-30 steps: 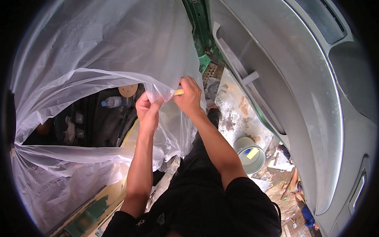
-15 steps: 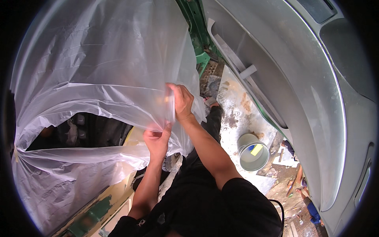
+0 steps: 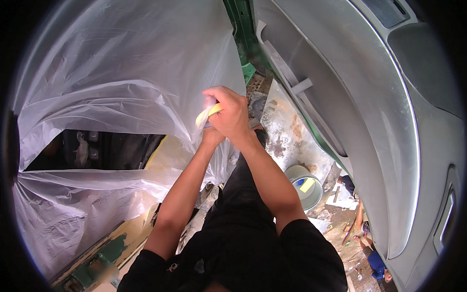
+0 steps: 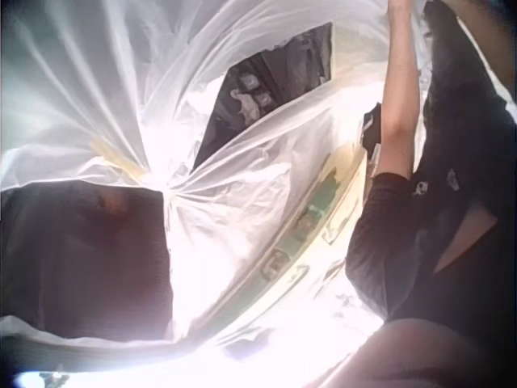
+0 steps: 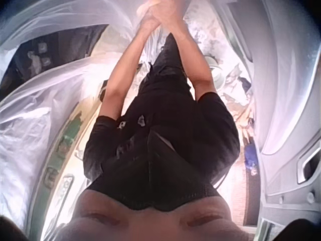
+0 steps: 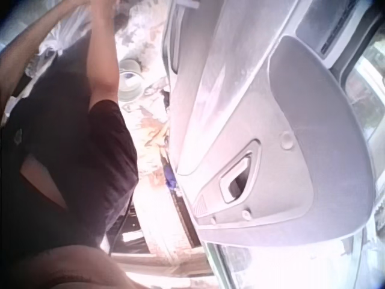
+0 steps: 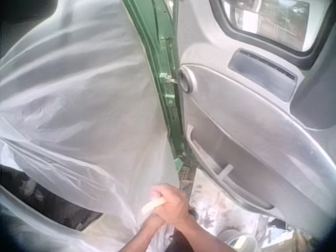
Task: The person applies masking tape along the interior door frame and roofline of a green vehicle, then secures a large plastic sheet over the cabin to protect surfaces. The person uses both hands to smooth the tape and adjust the plastic sheet.
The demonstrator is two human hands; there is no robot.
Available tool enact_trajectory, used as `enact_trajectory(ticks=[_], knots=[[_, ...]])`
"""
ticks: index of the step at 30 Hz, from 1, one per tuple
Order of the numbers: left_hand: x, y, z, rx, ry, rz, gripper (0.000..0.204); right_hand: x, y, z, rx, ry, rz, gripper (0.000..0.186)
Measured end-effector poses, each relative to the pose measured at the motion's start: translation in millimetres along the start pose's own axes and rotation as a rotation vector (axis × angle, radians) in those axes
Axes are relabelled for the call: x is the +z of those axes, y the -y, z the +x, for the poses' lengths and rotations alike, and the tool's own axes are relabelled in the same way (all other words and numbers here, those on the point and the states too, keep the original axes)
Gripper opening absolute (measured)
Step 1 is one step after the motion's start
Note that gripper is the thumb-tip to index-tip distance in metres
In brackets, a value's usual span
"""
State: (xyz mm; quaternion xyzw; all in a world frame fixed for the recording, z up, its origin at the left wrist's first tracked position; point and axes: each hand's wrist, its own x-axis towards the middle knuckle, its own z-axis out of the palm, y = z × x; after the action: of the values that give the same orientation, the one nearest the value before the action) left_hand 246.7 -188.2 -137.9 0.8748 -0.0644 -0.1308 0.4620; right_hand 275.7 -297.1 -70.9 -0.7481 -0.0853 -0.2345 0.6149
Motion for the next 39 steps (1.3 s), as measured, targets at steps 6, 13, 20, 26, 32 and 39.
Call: enact_trajectory(ticks=[6, 13, 20, 26, 32, 39], knots=[[-17.5, -3.6, 49.0, -0.181, -0.389, -0.933, 0.03, -16.2, 23.5, 71.5, -0.178, 0.333, -0.088, 0.028], [-50.1, -13.5, -129.4, -0.34, -0.654, -0.278, 0.015, -4.6, 30.3, 41.2, -0.138, 0.616, -0.047, 0.032], [-131.2, -36.1, -216.7, -0.383, -1.48, 0.426, 0.083, 24.8, 13.8, 13.1, -0.041, 0.714, 0.006, 0.033], [-150.2, -45.1, -155.4, -0.237, -1.667, 0.787, 0.095, 45.6, 8.8, 18.8, -0.088, 0.852, -0.018, 0.026], [-149.3, 8.3, -145.7, -0.374, -1.715, 0.51, 0.053, 62.9, 15.8, 33.3, -0.046, 0.885, -0.01, 0.025], [-111.0, -36.6, -103.0, -0.186, -1.44, 0.23, 0.029, 77.8, 6.5, 46.1, 0.019, 0.929, 0.091, 0.028]])
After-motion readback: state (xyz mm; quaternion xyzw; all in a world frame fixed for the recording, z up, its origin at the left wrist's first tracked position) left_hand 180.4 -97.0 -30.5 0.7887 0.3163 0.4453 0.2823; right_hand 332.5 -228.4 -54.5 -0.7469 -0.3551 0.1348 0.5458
